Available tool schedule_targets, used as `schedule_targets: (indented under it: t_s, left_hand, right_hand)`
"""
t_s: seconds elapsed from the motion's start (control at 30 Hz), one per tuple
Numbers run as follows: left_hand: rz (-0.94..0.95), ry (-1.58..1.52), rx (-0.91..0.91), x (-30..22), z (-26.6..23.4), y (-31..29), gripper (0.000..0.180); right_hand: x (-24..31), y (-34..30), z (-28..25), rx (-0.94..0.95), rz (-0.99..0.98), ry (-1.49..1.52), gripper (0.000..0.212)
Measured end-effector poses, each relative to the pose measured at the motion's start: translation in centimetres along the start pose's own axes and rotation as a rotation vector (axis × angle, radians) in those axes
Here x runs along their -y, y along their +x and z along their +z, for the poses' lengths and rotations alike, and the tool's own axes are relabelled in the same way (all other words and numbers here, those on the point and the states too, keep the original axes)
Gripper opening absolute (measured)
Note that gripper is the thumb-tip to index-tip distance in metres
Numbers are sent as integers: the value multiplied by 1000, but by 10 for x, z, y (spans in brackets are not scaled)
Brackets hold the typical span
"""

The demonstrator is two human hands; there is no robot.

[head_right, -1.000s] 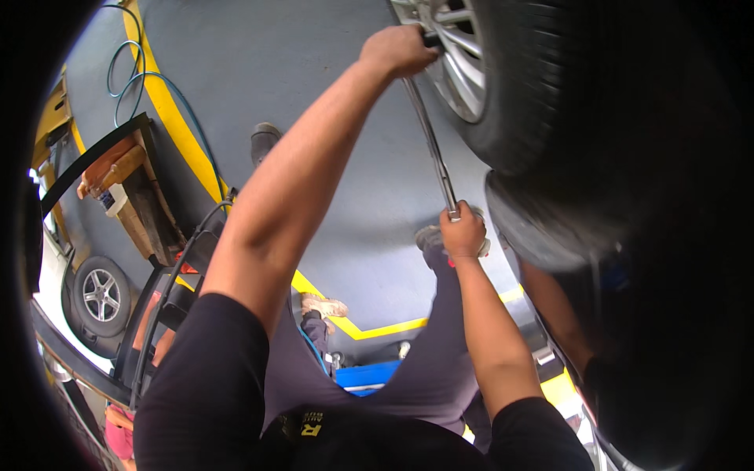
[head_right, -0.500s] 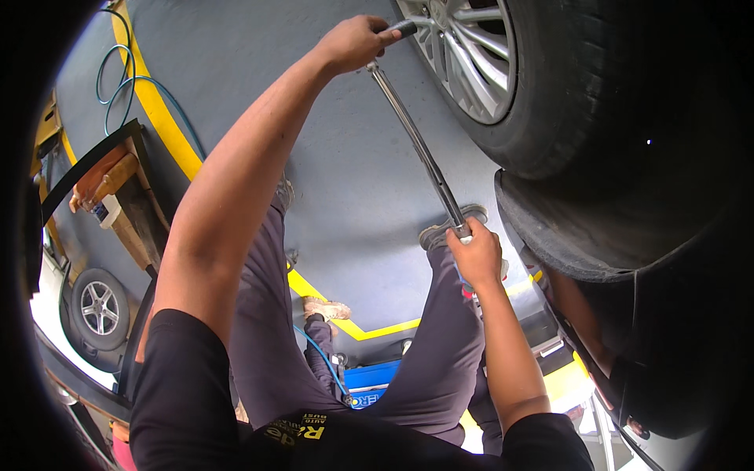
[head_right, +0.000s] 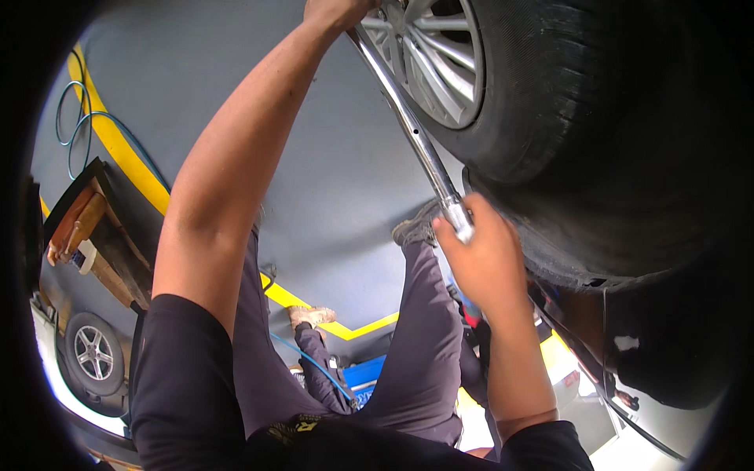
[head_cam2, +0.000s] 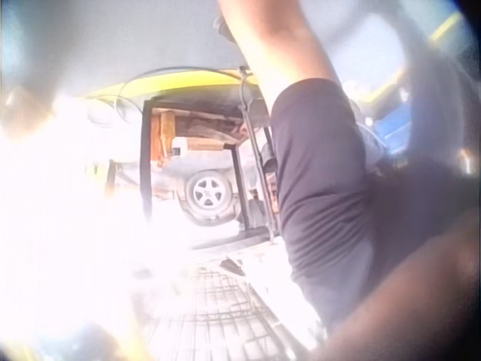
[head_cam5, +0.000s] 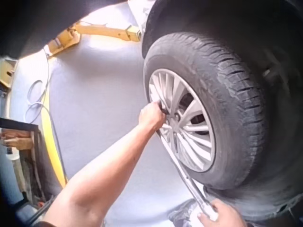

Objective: The person pours fluid into the engine using a funnel, then secures the engine cap. They retrieve a torque wrench and tighten lug nuts on the front and rear wheels of a lifted vehicle.

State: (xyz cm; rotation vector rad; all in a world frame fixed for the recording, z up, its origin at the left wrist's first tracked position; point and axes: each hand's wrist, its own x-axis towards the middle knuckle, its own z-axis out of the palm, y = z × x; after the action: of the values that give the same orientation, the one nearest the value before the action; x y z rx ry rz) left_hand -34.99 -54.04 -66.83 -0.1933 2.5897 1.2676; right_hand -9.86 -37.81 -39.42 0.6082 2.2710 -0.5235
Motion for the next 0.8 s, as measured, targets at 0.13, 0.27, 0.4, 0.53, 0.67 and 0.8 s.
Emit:
schedule_targets:
  t_s: [0.13,0.27,0.4,0.53,0.67,0.8]
  left_hand:
    - [76,209,127,6,-9,2,36]
    - [224,236,355,17,-22,8,37]
    - [407,331,306,23,-17,13,32]
    - [332,345,218,25,-13,5,28]
    - [189,208,96,15,-12,-7,28]
    - [116,173,97,7,-11,-5,30]
  right_hand:
    - [-42,74,101,-53,235,-171,39]
    - [-91,155,197,-129,248,-51,21]
    - [-104,226,252,-73,272,180,16]
    - [-103,297,307,-165,139,200,18]
    - [-110,272,275,-56,1,183,24]
    - [-78,97,127,72,53,94,34]
